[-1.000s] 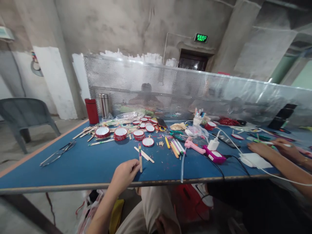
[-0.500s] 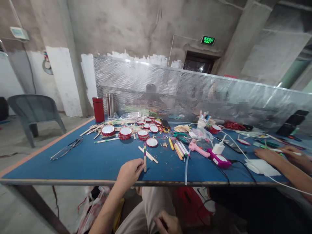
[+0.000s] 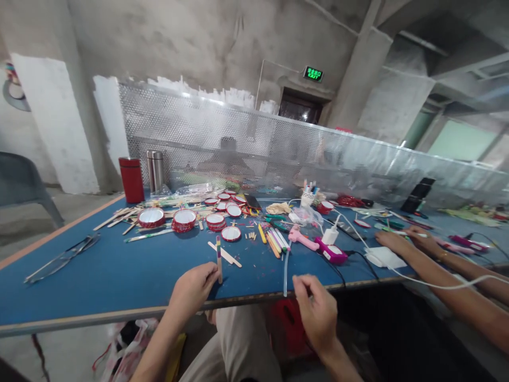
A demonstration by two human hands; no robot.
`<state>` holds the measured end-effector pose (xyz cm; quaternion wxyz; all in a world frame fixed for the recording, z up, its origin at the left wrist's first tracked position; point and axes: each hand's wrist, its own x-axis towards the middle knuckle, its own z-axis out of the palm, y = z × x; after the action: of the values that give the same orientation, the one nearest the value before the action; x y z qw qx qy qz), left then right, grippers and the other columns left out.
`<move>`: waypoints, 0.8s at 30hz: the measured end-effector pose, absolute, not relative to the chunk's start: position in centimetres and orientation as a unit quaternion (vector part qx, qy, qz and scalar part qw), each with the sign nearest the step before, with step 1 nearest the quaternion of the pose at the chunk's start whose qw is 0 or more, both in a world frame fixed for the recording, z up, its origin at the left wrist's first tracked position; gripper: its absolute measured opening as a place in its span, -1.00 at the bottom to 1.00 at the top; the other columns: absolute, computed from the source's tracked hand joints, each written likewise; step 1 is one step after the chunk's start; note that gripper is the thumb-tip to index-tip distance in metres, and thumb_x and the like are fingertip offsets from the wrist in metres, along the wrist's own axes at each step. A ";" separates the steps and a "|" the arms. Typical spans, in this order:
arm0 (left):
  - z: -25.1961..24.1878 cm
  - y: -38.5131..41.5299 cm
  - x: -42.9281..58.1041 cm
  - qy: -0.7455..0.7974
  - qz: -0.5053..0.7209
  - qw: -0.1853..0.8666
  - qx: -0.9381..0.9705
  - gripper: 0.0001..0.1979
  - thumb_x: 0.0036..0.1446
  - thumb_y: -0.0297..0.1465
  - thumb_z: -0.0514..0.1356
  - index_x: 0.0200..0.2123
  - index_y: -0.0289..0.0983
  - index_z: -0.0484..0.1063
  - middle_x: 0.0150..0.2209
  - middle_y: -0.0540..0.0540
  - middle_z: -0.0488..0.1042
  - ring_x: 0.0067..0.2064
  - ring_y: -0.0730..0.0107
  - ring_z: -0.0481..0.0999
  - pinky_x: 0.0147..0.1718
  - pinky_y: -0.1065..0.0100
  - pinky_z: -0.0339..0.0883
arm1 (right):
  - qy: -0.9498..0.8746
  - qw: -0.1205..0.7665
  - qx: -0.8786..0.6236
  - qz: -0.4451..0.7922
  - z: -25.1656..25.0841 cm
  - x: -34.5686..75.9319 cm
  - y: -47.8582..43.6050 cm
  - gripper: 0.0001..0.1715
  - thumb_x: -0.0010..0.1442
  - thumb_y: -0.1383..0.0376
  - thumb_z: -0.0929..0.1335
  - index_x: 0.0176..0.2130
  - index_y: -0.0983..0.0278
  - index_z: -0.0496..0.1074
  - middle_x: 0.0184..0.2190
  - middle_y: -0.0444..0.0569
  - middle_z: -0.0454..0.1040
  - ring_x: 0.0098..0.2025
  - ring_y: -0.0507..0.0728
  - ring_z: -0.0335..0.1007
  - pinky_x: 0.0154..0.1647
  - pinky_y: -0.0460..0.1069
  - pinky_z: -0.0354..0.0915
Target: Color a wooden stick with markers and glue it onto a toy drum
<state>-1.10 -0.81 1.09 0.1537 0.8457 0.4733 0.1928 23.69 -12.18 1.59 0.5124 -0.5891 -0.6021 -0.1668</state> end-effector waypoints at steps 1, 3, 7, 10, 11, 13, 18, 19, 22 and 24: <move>1.1 -0.8 -1.1 0.475 0.190 0.153 0.846 -0.75 0.25 -0.33 -0.06 -0.42 -0.18 0.34 -0.37 0.01 0.49 -0.31 0.40 0.44 -0.34 0.46 0.13 | -0.593 0.489 -0.613 -0.182 2.2 25.2 -11.4 -0.65 0.27 0.20 0.22 -0.51 0.27 0.30 -0.62 -0.17 0.30 -0.57 -0.01 0.21 -0.47 -0.14 0.17; 1.1 -0.8 -1.1 0.477 0.187 0.154 0.845 -0.74 0.25 -0.33 -0.07 -0.42 -0.18 0.34 -0.37 0.01 0.49 -0.32 0.40 0.44 -0.35 0.46 0.13 | -0.562 0.413 -0.681 -0.222 3.3 28.2 -9.6 -0.66 0.28 0.18 0.20 -0.46 0.28 0.32 -0.54 -0.12 0.36 -0.47 0.02 0.29 -0.36 -0.11 0.20; 0.9 -0.7 -1.1 0.472 0.190 0.154 0.847 -0.72 0.26 -0.31 -0.11 -0.42 -0.18 0.32 -0.38 0.01 0.48 -0.32 0.39 0.44 -0.35 0.45 0.13 | -0.549 0.194 -0.774 -0.247 4.7 32.6 -6.0 -0.77 0.26 0.27 0.21 -0.24 0.32 0.39 -0.27 0.05 0.46 -0.18 0.14 0.37 -0.18 -0.03 0.19; 0.8 -0.7 -1.2 0.475 0.190 0.152 0.846 -0.70 0.26 -0.29 -0.12 -0.42 -0.17 0.31 -0.38 0.00 0.48 -0.32 0.38 0.44 -0.35 0.45 0.14 | -0.559 0.129 -0.784 -0.237 4.8 33.6 -3.9 -0.77 0.22 0.30 0.24 -0.18 0.35 0.41 -0.22 0.14 0.47 -0.12 0.24 0.37 -0.15 0.03 0.16; 0.8 -0.7 -1.2 0.475 0.191 0.154 0.845 -0.70 0.26 -0.29 -0.12 -0.42 -0.17 0.31 -0.38 0.01 0.47 -0.32 0.38 0.44 -0.35 0.45 0.14 | -0.563 0.109 -0.786 -0.231 4.7 33.7 -3.3 -0.77 0.21 0.30 0.25 -0.19 0.36 0.42 -0.22 0.16 0.47 -0.11 0.26 0.36 -0.14 0.04 0.16; 0.9 -0.7 -1.1 0.479 0.192 0.158 0.842 -0.71 0.26 -0.29 -0.12 -0.42 -0.16 0.31 -0.39 0.02 0.47 -0.33 0.39 0.45 -0.35 0.46 0.13 | -0.570 0.071 -0.790 -0.216 4.4 33.8 -2.1 -0.76 0.18 0.32 0.26 -0.20 0.38 0.44 -0.19 0.19 0.48 -0.10 0.28 0.37 -0.12 0.06 0.15; 1.0 -0.7 -0.9 0.500 0.183 0.147 0.834 -0.72 0.27 -0.30 -0.13 -0.42 -0.17 0.28 -0.40 0.01 0.47 -0.33 0.39 0.46 -0.36 0.45 0.13 | -0.572 0.008 -0.801 -0.179 4.1 34.7 0.1 -0.73 0.16 0.41 0.25 -0.16 0.38 0.46 -0.13 0.20 0.46 -0.06 0.29 0.36 -0.09 0.09 0.15; 1.0 -0.7 -0.9 0.499 0.181 0.146 0.835 -0.72 0.27 -0.30 -0.12 -0.42 -0.17 0.28 -0.39 0.01 0.48 -0.33 0.39 0.46 -0.36 0.45 0.13 | -0.570 0.001 -0.803 -0.176 4.1 34.9 0.3 -0.72 0.17 0.42 0.24 -0.15 0.39 0.45 -0.11 0.20 0.45 -0.04 0.29 0.36 -0.09 0.10 0.15; 1.0 -0.7 -0.9 0.497 0.181 0.143 0.836 -0.72 0.27 -0.31 -0.12 -0.40 -0.17 0.30 -0.36 0.00 0.49 -0.30 0.39 0.47 -0.34 0.46 0.15 | -0.567 -0.008 -0.806 -0.170 4.2 35.4 0.7 -0.67 0.20 0.42 0.20 -0.10 0.40 0.43 -0.07 0.22 0.41 -0.03 0.27 0.34 -0.07 0.10 0.15; 1.0 -0.8 -0.8 0.499 0.183 0.140 0.835 -0.71 0.28 -0.30 -0.13 -0.40 -0.16 0.31 -0.36 0.01 0.49 -0.30 0.39 0.47 -0.33 0.46 0.16 | -0.567 -0.011 -0.806 -0.167 4.3 35.5 0.9 -0.67 0.17 0.42 0.21 -0.09 0.42 0.43 -0.08 0.23 0.41 -0.03 0.28 0.35 -0.08 0.10 0.16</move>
<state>-0.83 -0.76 1.00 0.1396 0.8353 0.4994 0.1828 35.55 0.87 4.30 -0.0109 -0.8065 -0.5670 -0.1671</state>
